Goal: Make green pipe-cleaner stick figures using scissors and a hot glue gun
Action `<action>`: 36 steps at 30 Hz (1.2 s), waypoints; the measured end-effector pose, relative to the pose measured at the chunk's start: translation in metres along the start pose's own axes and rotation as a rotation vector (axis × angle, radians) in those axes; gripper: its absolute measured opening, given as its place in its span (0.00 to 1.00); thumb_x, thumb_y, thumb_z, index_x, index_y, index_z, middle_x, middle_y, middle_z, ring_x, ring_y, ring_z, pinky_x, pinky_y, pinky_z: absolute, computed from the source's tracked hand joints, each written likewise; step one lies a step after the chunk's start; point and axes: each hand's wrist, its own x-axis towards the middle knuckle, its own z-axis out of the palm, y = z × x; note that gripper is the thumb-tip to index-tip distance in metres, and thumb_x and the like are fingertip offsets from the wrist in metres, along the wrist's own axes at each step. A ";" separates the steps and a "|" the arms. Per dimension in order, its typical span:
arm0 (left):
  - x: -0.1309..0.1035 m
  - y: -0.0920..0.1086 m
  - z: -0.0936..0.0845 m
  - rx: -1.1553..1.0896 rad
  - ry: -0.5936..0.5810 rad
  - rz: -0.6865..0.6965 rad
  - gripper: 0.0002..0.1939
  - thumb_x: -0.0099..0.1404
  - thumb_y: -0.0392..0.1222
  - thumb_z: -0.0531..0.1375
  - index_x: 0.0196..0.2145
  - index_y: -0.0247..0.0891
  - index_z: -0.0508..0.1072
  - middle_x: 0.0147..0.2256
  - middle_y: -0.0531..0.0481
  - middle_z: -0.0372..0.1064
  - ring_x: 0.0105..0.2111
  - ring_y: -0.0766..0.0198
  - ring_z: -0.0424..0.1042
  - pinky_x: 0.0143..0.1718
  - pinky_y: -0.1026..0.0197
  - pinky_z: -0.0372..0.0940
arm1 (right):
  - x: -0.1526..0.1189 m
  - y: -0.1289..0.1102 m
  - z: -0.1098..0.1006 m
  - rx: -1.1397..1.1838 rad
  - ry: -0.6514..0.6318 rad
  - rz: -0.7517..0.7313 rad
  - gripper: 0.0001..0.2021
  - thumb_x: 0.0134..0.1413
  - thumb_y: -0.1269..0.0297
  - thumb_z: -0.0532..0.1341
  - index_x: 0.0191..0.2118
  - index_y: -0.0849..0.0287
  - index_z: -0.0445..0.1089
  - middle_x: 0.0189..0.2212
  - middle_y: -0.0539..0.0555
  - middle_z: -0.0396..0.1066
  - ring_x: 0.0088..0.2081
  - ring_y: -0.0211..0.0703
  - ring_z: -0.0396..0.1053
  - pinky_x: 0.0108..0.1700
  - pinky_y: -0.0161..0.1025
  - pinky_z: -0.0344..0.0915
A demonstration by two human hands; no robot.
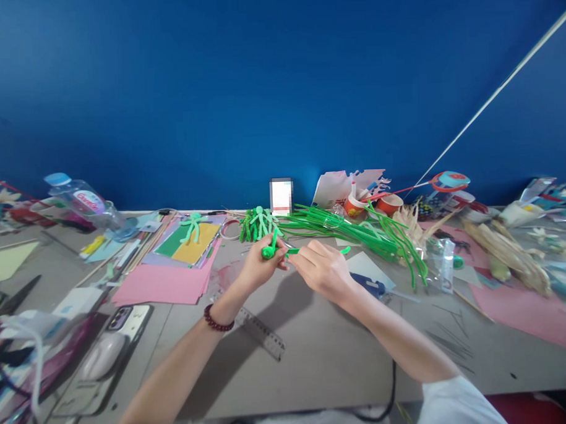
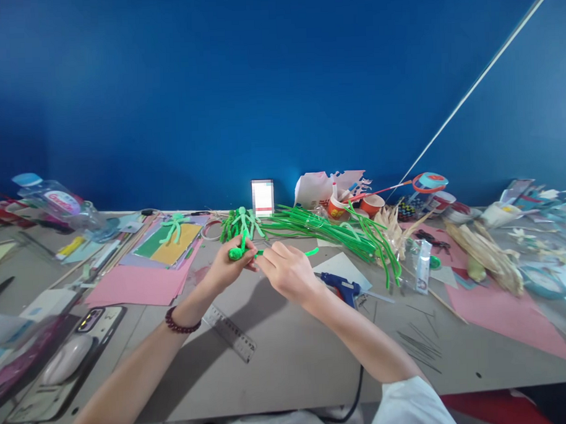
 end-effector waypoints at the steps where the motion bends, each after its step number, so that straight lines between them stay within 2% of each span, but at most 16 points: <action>1: 0.000 -0.001 0.000 0.008 0.015 0.011 0.17 0.54 0.53 0.62 0.27 0.37 0.64 0.22 0.57 0.59 0.22 0.71 0.65 0.26 0.62 0.72 | 0.000 0.000 0.000 0.006 -0.002 -0.001 0.12 0.59 0.73 0.54 0.27 0.59 0.70 0.20 0.50 0.61 0.27 0.39 0.53 0.29 0.38 0.49; 3: 0.000 -0.002 -0.001 0.001 -0.003 0.010 0.17 0.54 0.53 0.62 0.27 0.36 0.64 0.23 0.56 0.60 0.23 0.70 0.65 0.25 0.62 0.72 | 0.000 0.000 0.000 0.039 -0.005 0.026 0.12 0.59 0.72 0.53 0.27 0.59 0.70 0.20 0.50 0.62 0.27 0.39 0.54 0.29 0.37 0.50; 5: -0.001 0.001 -0.005 -0.030 -0.077 -0.026 0.17 0.54 0.52 0.62 0.27 0.35 0.65 0.23 0.54 0.62 0.23 0.69 0.67 0.26 0.62 0.71 | 0.001 0.001 -0.002 0.111 0.006 0.093 0.11 0.60 0.70 0.54 0.28 0.59 0.71 0.21 0.51 0.64 0.28 0.39 0.56 0.30 0.36 0.52; 8: -0.003 0.009 -0.013 -0.070 -0.181 -0.045 0.14 0.55 0.49 0.63 0.30 0.35 0.69 0.24 0.52 0.66 0.25 0.67 0.70 0.30 0.61 0.70 | 0.003 0.002 -0.007 0.274 0.056 0.225 0.09 0.59 0.68 0.55 0.30 0.58 0.71 0.25 0.52 0.68 0.31 0.39 0.59 0.34 0.35 0.57; 10: -0.004 0.013 -0.016 -0.059 -0.217 -0.036 0.13 0.54 0.47 0.64 0.30 0.35 0.71 0.29 0.50 0.69 0.27 0.66 0.70 0.31 0.62 0.69 | 0.005 0.003 -0.011 0.406 0.065 0.298 0.08 0.58 0.67 0.56 0.31 0.58 0.71 0.25 0.52 0.69 0.31 0.39 0.61 0.35 0.36 0.59; 13: -0.005 0.016 -0.017 0.025 -0.212 0.018 0.12 0.51 0.46 0.66 0.28 0.35 0.73 0.31 0.48 0.70 0.30 0.65 0.69 0.28 0.64 0.66 | 0.007 0.008 -0.015 0.622 -0.013 0.419 0.08 0.57 0.64 0.58 0.30 0.57 0.73 0.24 0.52 0.69 0.30 0.39 0.63 0.34 0.36 0.60; 17: -0.007 0.018 -0.011 0.098 -0.196 0.072 0.12 0.50 0.46 0.67 0.28 0.35 0.75 0.29 0.48 0.70 0.28 0.65 0.67 0.25 0.65 0.64 | 0.007 0.024 -0.019 0.933 -0.210 0.607 0.07 0.52 0.61 0.62 0.29 0.58 0.74 0.26 0.51 0.71 0.28 0.37 0.66 0.30 0.34 0.61; 20: -0.011 0.023 -0.006 0.119 -0.213 0.075 0.12 0.50 0.45 0.67 0.30 0.35 0.74 0.28 0.49 0.70 0.26 0.67 0.66 0.24 0.66 0.63 | 0.006 0.034 -0.020 1.108 -0.308 0.614 0.08 0.48 0.60 0.65 0.27 0.60 0.74 0.24 0.51 0.70 0.26 0.36 0.66 0.28 0.33 0.61; 22: -0.014 0.026 -0.003 0.101 -0.211 0.068 0.12 0.50 0.45 0.67 0.30 0.35 0.74 0.28 0.50 0.69 0.25 0.68 0.65 0.24 0.66 0.63 | 0.006 0.037 -0.018 1.147 -0.283 0.602 0.09 0.47 0.59 0.66 0.26 0.60 0.74 0.24 0.51 0.70 0.27 0.37 0.66 0.29 0.34 0.62; 25: -0.016 0.028 -0.001 0.074 -0.164 0.083 0.11 0.49 0.43 0.68 0.28 0.35 0.73 0.28 0.50 0.69 0.25 0.69 0.65 0.24 0.66 0.63 | 0.006 0.035 -0.010 1.146 -0.225 0.658 0.12 0.46 0.55 0.65 0.26 0.61 0.74 0.24 0.51 0.69 0.26 0.36 0.65 0.28 0.33 0.61; 29: -0.013 0.021 -0.002 -0.035 -0.055 0.102 0.12 0.47 0.43 0.69 0.27 0.35 0.73 0.27 0.50 0.69 0.26 0.67 0.67 0.25 0.64 0.64 | 0.004 0.027 0.004 1.252 -0.297 0.762 0.17 0.47 0.51 0.63 0.24 0.63 0.72 0.17 0.48 0.63 0.19 0.32 0.57 0.21 0.32 0.53; 32: -0.010 0.015 -0.001 -0.088 0.077 0.128 0.12 0.46 0.44 0.69 0.26 0.35 0.74 0.27 0.50 0.71 0.26 0.66 0.67 0.25 0.63 0.65 | 0.003 0.018 0.011 1.316 -0.287 0.820 0.15 0.49 0.54 0.61 0.24 0.63 0.72 0.15 0.48 0.63 0.17 0.31 0.55 0.19 0.32 0.50; 36: -0.008 0.012 0.000 -0.031 0.250 0.185 0.11 0.46 0.44 0.69 0.25 0.37 0.73 0.27 0.51 0.71 0.27 0.65 0.68 0.27 0.62 0.66 | 0.005 0.000 0.016 1.281 -0.182 0.937 0.11 0.49 0.59 0.60 0.24 0.60 0.71 0.15 0.48 0.62 0.18 0.34 0.59 0.19 0.32 0.52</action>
